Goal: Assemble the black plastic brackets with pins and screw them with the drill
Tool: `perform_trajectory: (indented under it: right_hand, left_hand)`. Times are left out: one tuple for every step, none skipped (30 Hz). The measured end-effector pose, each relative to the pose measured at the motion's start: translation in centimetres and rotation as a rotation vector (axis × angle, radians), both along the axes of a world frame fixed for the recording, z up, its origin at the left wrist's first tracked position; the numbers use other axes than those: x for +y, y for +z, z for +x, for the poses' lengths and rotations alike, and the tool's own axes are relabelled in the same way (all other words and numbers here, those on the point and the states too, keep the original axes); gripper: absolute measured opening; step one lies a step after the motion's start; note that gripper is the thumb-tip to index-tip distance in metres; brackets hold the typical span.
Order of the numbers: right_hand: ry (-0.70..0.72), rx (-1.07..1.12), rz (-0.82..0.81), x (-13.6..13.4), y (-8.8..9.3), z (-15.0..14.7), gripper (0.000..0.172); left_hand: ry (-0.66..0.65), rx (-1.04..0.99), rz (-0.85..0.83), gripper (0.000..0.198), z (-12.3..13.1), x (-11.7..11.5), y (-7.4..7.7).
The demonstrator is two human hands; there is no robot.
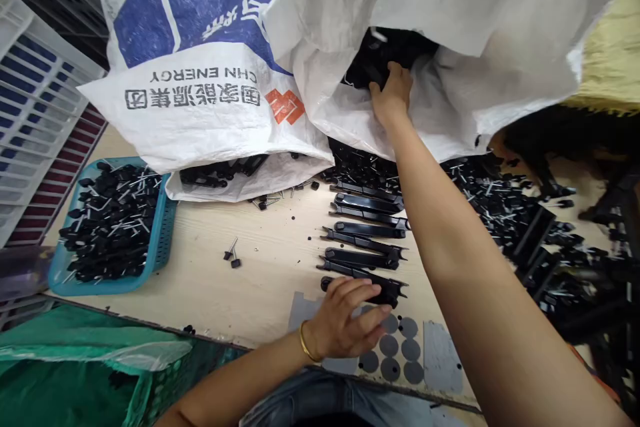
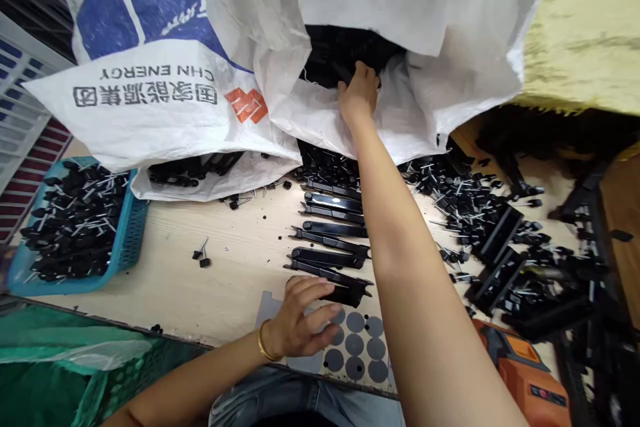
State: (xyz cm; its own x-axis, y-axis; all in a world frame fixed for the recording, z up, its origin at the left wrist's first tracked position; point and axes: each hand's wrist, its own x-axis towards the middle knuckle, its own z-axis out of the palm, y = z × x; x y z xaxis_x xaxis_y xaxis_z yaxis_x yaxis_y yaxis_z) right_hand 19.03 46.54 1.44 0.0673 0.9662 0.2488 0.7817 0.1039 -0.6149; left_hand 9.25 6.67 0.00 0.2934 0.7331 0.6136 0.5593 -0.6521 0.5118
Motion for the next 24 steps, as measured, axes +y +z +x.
perform_trajectory:
  right_hand:
    - [0.013, -0.035, -0.051, 1.1, -0.2, -0.2, 0.031]
    - [0.031, -0.066, -0.094, 1.8, -0.1, -0.3, 0.028]
    - [0.046, -0.093, -0.133, 2.0, 0.1, -0.3, 0.026]
    - [0.050, -0.115, -0.169, 1.8, 0.5, -0.2, 0.024]
    - [0.045, -0.132, -0.190, 1.2, 1.1, 0.1, 0.022]
    - [0.034, -0.148, -0.193, 0.1, 1.8, 0.5, 0.021]
    - [0.016, -0.161, -0.177, -1.3, 2.5, 1.0, 0.022]
    - [-0.003, -0.172, -0.147, -3.0, 3.1, 1.5, 0.024]
    - [-0.019, -0.183, -0.108, -5.0, 3.8, 2.1, 0.027]
    - [-0.025, -0.193, -0.070, -7.2, 4.3, 2.8, 0.030]
    - [-0.019, -0.202, -0.042, -9.3, 4.7, 3.4, 0.032]
    - [-0.001, -0.206, -0.017, -11.5, 5.0, 4.0, 0.032]
    - [0.020, -0.201, 0.011, -13.6, 5.2, 4.6, 0.031]
    - [0.042, -0.189, 0.044, -15.6, 5.3, 5.2, 0.030]
    - [0.061, -0.167, 0.080, -17.5, 5.3, 5.8, 0.029]
    - [0.075, -0.137, 0.112, -19.3, 5.3, 6.4, 0.028]
    - [0.082, -0.099, 0.134, -21.1, 5.2, 7.0, 0.027]
    - [0.091, -0.051, 0.140, -23.0, 5.1, 7.6, 0.027]
    - [0.100, 0.008, 0.131, -24.9, 5.0, 8.2, 0.028]
    - [0.114, 0.076, 0.102, -27.0, 4.8, 9.0, 0.028]
    - [0.132, 0.148, 0.061, -29.2, 4.7, 9.8, 0.029]
    - [0.158, 0.209, 0.010, -31.6, 4.5, 10.6, 0.030]
    - [0.192, 0.248, -0.042, -34.0, 4.3, 11.5, 0.031]
    - [0.233, 0.257, -0.096, -36.4, 4.1, 12.3, 0.030]
  left_hand:
    - [0.037, -0.015, 0.023, 0.040, -1.1, 1.3, 0.5]
    - [0.090, -0.021, 0.030, 0.044, -2.6, 3.0, 0.8]
    - [0.153, -0.003, 0.019, 0.048, -4.3, 5.0, 1.1]
    - [0.253, 0.038, 0.013, 0.050, -6.2, 7.2, 1.3]
    - [0.380, 0.081, -0.047, 0.047, -8.3, 9.7, 1.3]
    - [0.508, 0.127, -0.175, 0.044, -10.3, 12.1, 1.2]
    - [0.643, 0.143, -0.318, 0.042, -12.3, 14.5, 1.0]
    - [0.743, 0.136, -0.458, 0.039, -13.9, 16.6, 0.7]
    - [0.786, 0.126, -0.575, 0.039, -15.2, 18.3, 0.4]
    - [0.793, 0.109, -0.597, 0.040, -16.1, 19.7, 0.2]
    - [0.797, 0.086, -0.603, 0.036, -16.6, 20.6, 0.2]
    - [0.783, 0.068, -0.606, 0.033, -16.8, 21.0, 0.3]
    - [0.771, 0.067, -0.605, 0.029, -16.8, 21.1, 0.6]
    - [0.761, 0.085, -0.613, 0.025, -16.7, 20.7, 1.2]
    - [0.757, 0.115, -0.622, 0.023, -16.5, 20.1, 1.8]
    - [0.761, 0.151, -0.627, 0.024, -16.3, 19.3, 2.7]
    - [0.766, 0.189, -0.627, 0.025, -16.2, 18.2, 3.6]
    - [0.772, 0.222, -0.620, 0.027, -16.2, 16.8, 4.6]
    - [0.772, 0.246, -0.611, 0.027, -16.3, 15.3, 5.5]
    - [0.771, 0.268, -0.610, 0.026, -16.3, 13.4, 6.5]
    - [0.754, 0.296, -0.611, 0.024, -16.4, 11.4, 7.4]
    - [0.715, 0.322, -0.614, 0.022, -16.3, 9.2, 8.2]
    - [0.657, 0.340, -0.621, 0.019, -16.1, 6.9, 8.9]
    - [0.560, 0.343, -0.625, 0.018, -15.8, 4.7, 9.4]
